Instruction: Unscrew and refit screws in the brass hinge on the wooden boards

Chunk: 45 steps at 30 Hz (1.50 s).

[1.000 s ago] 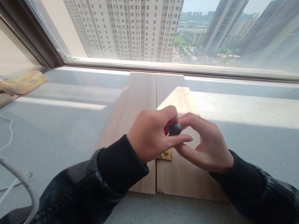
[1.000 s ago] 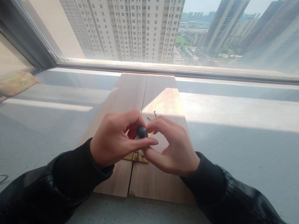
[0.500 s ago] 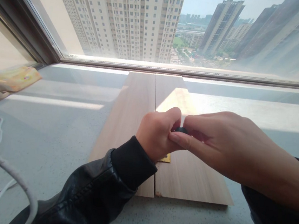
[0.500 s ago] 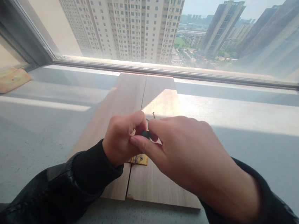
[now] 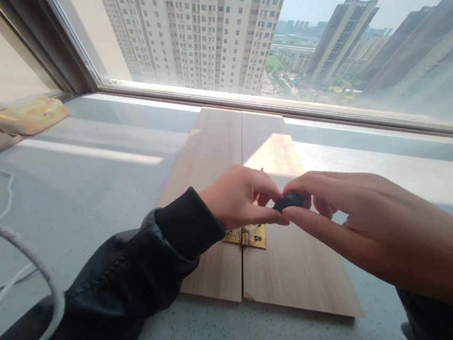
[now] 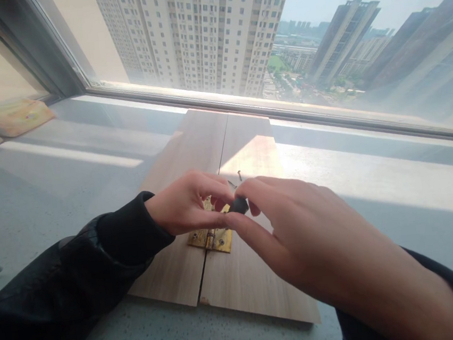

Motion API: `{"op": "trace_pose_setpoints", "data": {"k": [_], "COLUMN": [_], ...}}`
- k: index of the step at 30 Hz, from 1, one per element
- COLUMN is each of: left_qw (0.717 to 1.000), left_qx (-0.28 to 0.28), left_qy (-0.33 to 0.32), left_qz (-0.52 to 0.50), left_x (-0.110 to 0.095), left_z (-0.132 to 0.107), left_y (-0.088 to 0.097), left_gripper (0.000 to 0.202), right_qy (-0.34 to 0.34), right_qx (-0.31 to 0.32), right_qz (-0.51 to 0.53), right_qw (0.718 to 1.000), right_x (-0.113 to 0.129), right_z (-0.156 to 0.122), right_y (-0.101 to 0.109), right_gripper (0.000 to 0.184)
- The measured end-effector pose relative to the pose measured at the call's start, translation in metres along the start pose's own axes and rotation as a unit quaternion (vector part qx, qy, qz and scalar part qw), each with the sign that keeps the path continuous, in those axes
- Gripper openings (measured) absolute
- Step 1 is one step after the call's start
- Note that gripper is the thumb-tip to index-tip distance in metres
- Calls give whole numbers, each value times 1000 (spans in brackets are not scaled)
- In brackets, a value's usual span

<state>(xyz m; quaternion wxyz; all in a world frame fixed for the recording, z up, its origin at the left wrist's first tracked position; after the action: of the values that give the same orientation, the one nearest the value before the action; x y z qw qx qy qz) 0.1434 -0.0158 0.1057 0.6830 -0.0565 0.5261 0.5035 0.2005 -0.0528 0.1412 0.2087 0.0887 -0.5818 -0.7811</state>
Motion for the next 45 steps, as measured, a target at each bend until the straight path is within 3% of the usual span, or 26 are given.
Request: {"op": "trace_pose_setpoints", "data": {"k": [3,6,9,13,20,23,25,29,34,40,45], "left_qw": [999,997,999,997,993,995,996,995,985,954,947], "left_qx": [-50,-78,-44,27,-77,-48,-26,-48,-135,-284,-312], "left_qy": [-5,7,0,-21,18,0,-1,21,50,68,57], "left_qz": [4,3,-10,-63,-84,-85,-84,-80,-92,-67,-54], "left_x": [3,7,5,1,10,5,4,9,11,17,17], "left_z": [0,0,0,-2,0,-1,-1,-1,0,-3,-3], "left_y": [2,4,1,-7,-2,-4,-3,3,20,63,74], "left_gripper": [23,26,26,15,22,21,19,20,24,26,27], "right_qy": [-27,-3,44,66,12,41,54,-29,-76,-13,14], "right_qx": [-40,-34,-5,10,-103,-93,-82,-91,134,135,143], "right_qz": [-55,-29,83,154,32,56,91,121,25,-44,-71], "right_qw": [997,999,996,986,994,993,991,988,988,990,987], "right_x": [-3,4,16,21,10,16,17,-11,-39,-15,-1], "right_z": [3,3,1,0,8,7,6,6,-5,-2,-4], "right_y": [3,0,-1,2,8,7,8,14,-37,-73,-81], "right_gripper": [38,23,12,20,22,12,16,28,35,38,29]}}
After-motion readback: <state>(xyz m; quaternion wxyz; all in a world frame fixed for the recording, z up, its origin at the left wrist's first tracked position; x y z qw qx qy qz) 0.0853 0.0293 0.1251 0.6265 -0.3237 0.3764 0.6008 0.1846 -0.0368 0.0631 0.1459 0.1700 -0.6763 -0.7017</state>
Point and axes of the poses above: each hand's wrist, its own z-axis towards the middle knuckle, its own y-axis out of the back of the hand, x = y × z, the point moved 9 cm from there along z, towards the middle knuckle, and after that the axes turned 13 degrees about -x, right-handed, at the moved point
